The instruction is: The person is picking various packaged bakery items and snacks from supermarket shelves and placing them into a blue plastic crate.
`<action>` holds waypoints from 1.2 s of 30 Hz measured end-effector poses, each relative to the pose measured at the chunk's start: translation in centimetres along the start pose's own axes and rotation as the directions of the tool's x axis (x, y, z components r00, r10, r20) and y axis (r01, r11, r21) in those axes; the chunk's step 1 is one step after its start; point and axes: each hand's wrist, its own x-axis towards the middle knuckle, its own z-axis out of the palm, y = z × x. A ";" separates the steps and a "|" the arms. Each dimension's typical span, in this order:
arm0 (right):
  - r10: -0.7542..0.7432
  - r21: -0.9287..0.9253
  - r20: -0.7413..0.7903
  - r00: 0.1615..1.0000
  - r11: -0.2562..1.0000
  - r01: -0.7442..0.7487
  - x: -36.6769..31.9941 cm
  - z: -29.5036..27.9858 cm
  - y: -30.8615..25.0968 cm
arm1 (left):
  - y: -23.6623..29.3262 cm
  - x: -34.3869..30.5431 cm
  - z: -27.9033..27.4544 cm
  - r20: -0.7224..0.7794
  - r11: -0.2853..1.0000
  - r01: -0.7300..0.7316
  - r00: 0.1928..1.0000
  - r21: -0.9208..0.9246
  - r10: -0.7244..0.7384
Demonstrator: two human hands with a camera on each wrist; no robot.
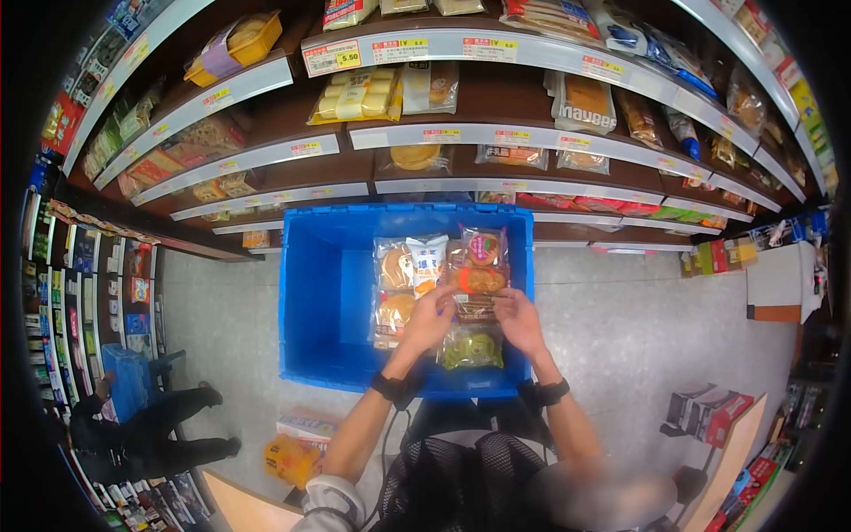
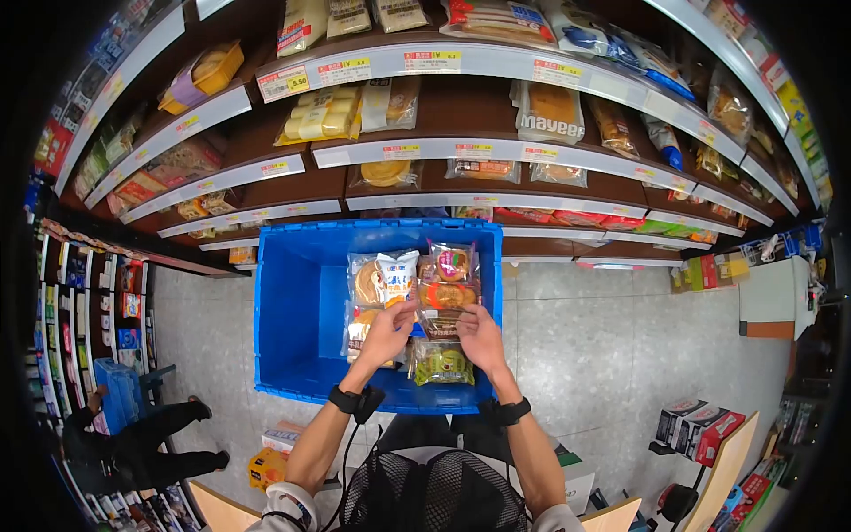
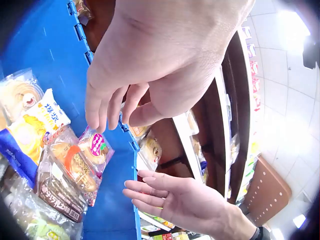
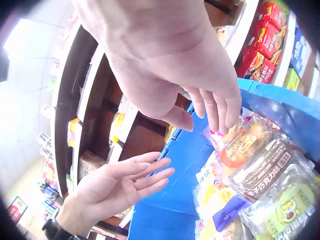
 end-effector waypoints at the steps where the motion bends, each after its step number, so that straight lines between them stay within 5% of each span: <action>1: -0.002 -0.008 -0.008 1.000 1.000 0.002 -1.0 -0.2 -0.1 | 0.2 -0.7 0.0 0.012 0.999 0.037 0.999 -0.016 -0.037; 16: -0.062 -0.070 0.040 0.997 0.995 0.065 -7.4 -1.4 -1.1 | -1.2 -7.2 3.0 -0.038 0.993 -0.097 0.994 0.067 0.100; 28: -0.069 0.007 0.135 0.988 0.998 0.069 -14.4 -9.4 1.5 | 0.1 -14.2 9.9 -0.025 0.999 -0.047 0.999 0.013 0.048; 36: -0.081 -0.012 0.211 0.974 0.996 0.085 -16.9 -8.7 3.9 | -0.8 -20.3 10.5 -0.083 0.998 -0.036 0.996 0.058 0.041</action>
